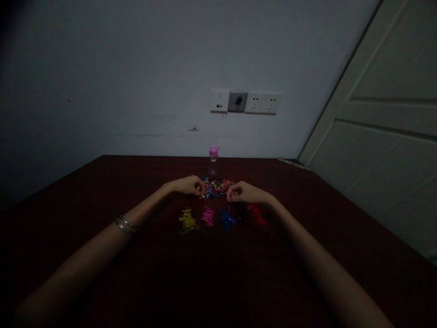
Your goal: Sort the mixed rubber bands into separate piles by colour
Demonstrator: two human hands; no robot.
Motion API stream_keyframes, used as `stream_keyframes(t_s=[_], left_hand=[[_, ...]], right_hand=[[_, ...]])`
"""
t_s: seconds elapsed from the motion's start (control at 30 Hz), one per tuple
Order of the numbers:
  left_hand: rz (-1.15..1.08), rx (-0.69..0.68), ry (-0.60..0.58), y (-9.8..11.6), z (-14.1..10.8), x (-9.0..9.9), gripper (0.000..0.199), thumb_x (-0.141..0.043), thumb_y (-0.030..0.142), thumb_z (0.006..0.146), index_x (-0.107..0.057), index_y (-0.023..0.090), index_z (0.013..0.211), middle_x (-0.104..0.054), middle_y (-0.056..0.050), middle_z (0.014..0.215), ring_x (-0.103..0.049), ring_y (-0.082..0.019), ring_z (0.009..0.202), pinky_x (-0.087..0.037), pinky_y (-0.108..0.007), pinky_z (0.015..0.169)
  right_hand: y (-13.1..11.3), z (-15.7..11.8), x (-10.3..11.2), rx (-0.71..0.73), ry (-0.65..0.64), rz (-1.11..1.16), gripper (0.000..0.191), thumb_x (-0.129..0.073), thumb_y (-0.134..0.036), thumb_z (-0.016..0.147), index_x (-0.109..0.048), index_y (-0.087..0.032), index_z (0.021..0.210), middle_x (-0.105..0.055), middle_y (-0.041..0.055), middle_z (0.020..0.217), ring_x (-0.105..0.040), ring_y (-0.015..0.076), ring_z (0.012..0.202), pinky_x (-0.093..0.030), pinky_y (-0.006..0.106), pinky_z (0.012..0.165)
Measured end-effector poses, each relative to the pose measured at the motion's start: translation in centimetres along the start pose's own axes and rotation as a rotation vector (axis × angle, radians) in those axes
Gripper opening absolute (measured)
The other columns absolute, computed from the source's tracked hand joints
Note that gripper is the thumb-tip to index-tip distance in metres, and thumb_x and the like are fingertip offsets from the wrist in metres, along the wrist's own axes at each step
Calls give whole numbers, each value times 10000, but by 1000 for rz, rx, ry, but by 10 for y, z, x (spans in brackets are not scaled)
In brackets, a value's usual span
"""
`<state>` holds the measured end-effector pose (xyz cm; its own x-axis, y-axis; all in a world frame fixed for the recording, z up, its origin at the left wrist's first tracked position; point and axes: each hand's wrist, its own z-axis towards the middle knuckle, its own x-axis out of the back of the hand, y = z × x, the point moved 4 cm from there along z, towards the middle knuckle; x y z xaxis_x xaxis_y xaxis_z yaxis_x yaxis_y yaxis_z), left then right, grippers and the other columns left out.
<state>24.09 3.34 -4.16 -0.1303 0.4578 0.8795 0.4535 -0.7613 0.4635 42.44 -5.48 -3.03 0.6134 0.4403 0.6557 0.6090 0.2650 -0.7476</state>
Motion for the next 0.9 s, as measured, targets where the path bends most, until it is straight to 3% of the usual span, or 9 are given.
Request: stream_keyframes(t_s=[0.4,0.47,0.6,0.67,0.8,0.9], left_hand=[[-212,3,28,-5,-7,18,181,-531,164,633,-649,109,759,-540,18,574,-415,-60,516,-289,-184,504],[-253,-7,-57,-6,-11,19,169,-557,189,635,-658,123,753,-561,13,595,-416,-57,513,-289,-182,499],[-321,76,-464,-5,-23,7,196,-626,274,637,-687,159,784,-528,11,513,-357,-52,414,-228,-192,414],[-358,117,-578,-4,-29,3,215,-648,313,636,-696,161,780,-475,11,447,-325,-56,370,-191,-203,381],[-424,77,-596,-1,-30,1,246,-635,385,660,-703,159,728,-411,13,400,-293,-57,336,-169,-215,355],[-436,86,-530,-5,-28,3,272,-621,409,669,-700,154,723,-408,17,405,-286,-53,330,-164,-211,347]], right_hand=[[13,5,0,-26,77,-4,175,-535,-291,688,-592,-139,753,-532,5,642,-433,89,549,-346,216,514],[13,6,1,-1,130,-7,158,-529,-272,688,-587,-138,749,-536,8,656,-447,93,566,-358,216,527],[20,9,5,22,218,-54,146,-536,-249,679,-586,-131,747,-537,7,651,-469,99,576,-373,218,538],[25,11,5,27,241,-100,142,-537,-245,678,-592,-133,746,-551,10,662,-487,106,588,-383,221,550],[32,15,1,52,292,-214,156,-522,-265,711,-602,-144,769,-593,26,742,-531,125,662,-402,231,602],[31,16,-5,18,329,-357,170,-544,-303,722,-598,-167,807,-604,30,802,-544,138,707,-400,233,617]])
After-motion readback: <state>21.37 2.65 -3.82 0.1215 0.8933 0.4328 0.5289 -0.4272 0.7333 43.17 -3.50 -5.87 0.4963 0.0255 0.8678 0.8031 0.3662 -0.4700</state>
